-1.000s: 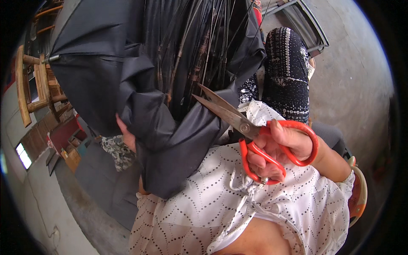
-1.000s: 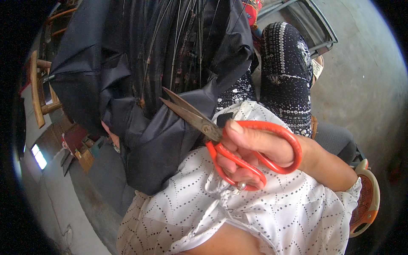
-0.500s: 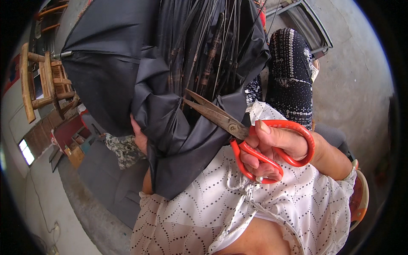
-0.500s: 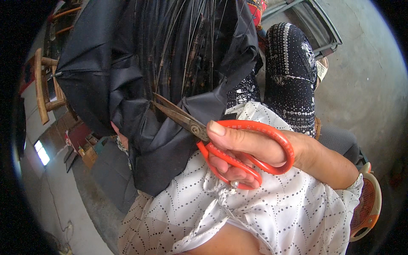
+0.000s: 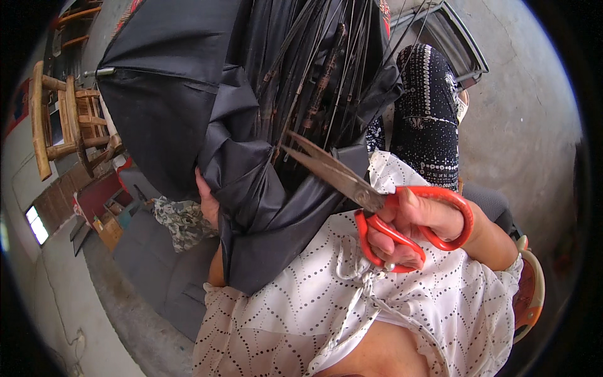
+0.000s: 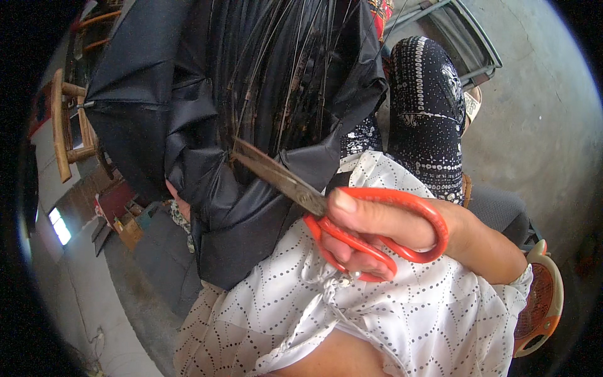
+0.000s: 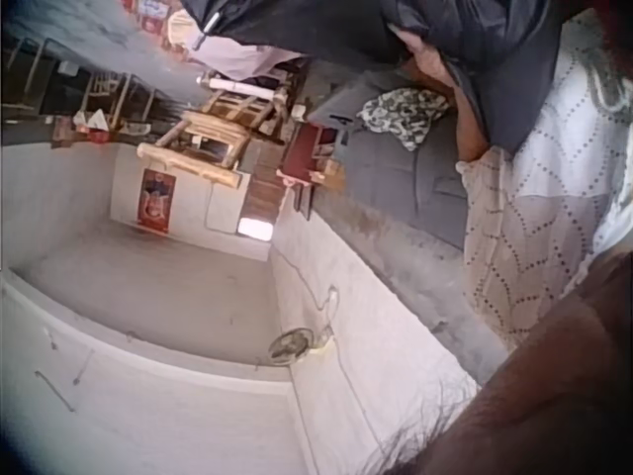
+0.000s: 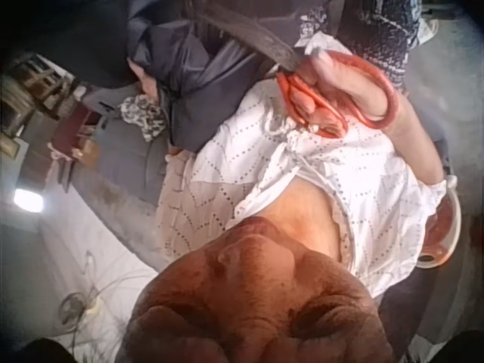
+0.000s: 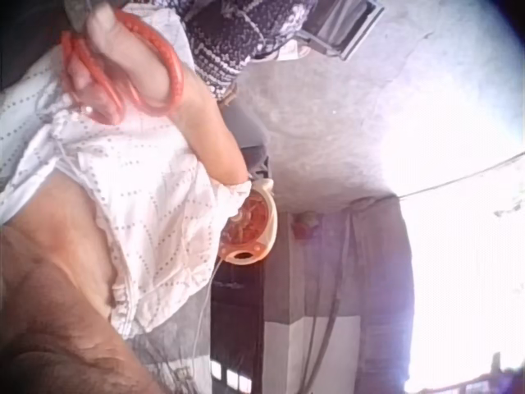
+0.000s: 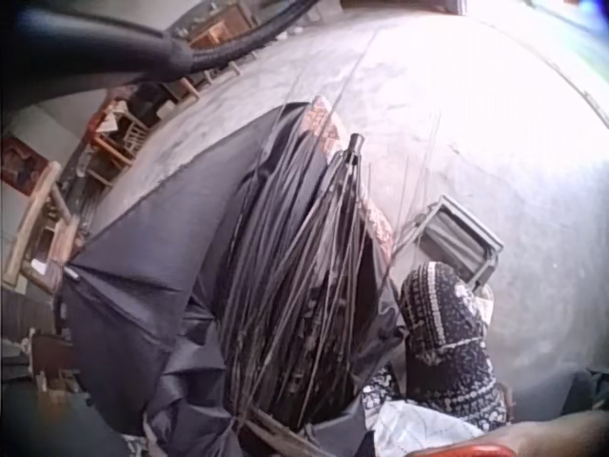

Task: The person uses scissors to cut the fabric and support ribs of a black umbrella, separating the canopy from the frame.

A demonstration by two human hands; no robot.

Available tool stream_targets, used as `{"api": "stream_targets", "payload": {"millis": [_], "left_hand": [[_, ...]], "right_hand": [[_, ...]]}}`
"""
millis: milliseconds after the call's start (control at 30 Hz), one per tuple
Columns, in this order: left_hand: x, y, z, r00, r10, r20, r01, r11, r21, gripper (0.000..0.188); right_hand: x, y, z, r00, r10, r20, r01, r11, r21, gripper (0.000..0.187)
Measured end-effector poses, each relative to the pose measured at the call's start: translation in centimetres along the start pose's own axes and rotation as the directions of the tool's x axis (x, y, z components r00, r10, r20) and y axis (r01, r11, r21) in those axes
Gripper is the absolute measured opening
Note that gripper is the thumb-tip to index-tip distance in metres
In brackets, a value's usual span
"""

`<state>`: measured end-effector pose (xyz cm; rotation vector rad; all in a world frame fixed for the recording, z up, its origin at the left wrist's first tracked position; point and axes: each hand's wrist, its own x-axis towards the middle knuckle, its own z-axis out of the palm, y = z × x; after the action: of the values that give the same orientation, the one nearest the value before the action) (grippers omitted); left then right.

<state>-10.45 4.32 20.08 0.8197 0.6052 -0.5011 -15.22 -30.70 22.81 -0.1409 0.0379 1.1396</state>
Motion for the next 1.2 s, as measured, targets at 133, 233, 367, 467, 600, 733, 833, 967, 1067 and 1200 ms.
{"api": "stream_targets", "payload": {"millis": [133,233,367,467,600,733,833,967,1067,1200], "left_hand": [[0.6,1.0,-0.9,0.981,-0.176,0.084,0.179,0.983,-0.036,0.084],[0.4,0.8,-0.5,0.977,-0.203,0.064,0.206,0.977,-0.057,0.084],[0.1,-1.2,1.8,1.000,-0.015,0.013,0.016,0.997,-0.071,0.081],[0.4,-1.4,1.4,0.998,-0.023,0.066,0.029,0.996,-0.084,0.080],[-0.2,-2.1,1.6,0.999,0.029,0.035,-0.026,0.995,-0.096,0.080],[-1.1,-1.8,2.2,0.996,0.029,0.081,-0.021,0.995,-0.102,0.080],[-1.5,-1.8,2.3,0.993,0.032,0.114,-0.018,0.993,-0.121,0.081],[-1.8,-1.7,2.6,0.985,0.036,0.166,-0.010,0.988,-0.153,0.081],[-1.9,-1.6,3.2,0.974,0.033,0.223,0.008,0.984,-0.177,0.081],[-2.0,-1.3,4.2,0.936,0.020,0.350,0.059,0.975,-0.215,0.081]], "right_hand": [[-0.5,0.0,0.4,1.000,-0.016,-0.022,0.011,0.981,-0.192,0.061],[0.2,-0.4,0.5,0.999,-0.039,-0.031,0.031,0.976,-0.217,0.061],[0.7,0.0,0.5,0.997,-0.063,-0.055,0.050,0.975,-0.214,0.062],[0.8,0.3,1.4,0.988,-0.030,-0.153,-0.008,0.970,-0.242,0.066],[1.4,0.9,1.9,0.979,-0.078,-0.188,0.014,0.946,-0.323,0.068],[2.5,1.0,2.7,0.967,-0.093,-0.237,0.001,0.933,-0.361,0.071],[2.9,0.7,3.4,0.962,-0.107,-0.251,0.000,0.921,-0.390,0.072],[2.8,0.7,3.8,0.952,-0.077,-0.295,-0.062,0.899,-0.434,0.073],[2.6,0.7,3.8,0.941,-0.074,-0.331,-0.082,0.897,-0.434,0.073],[2.0,0.6,3.2,0.910,-0.156,-0.385,-0.009,0.919,-0.395,0.069]]}}
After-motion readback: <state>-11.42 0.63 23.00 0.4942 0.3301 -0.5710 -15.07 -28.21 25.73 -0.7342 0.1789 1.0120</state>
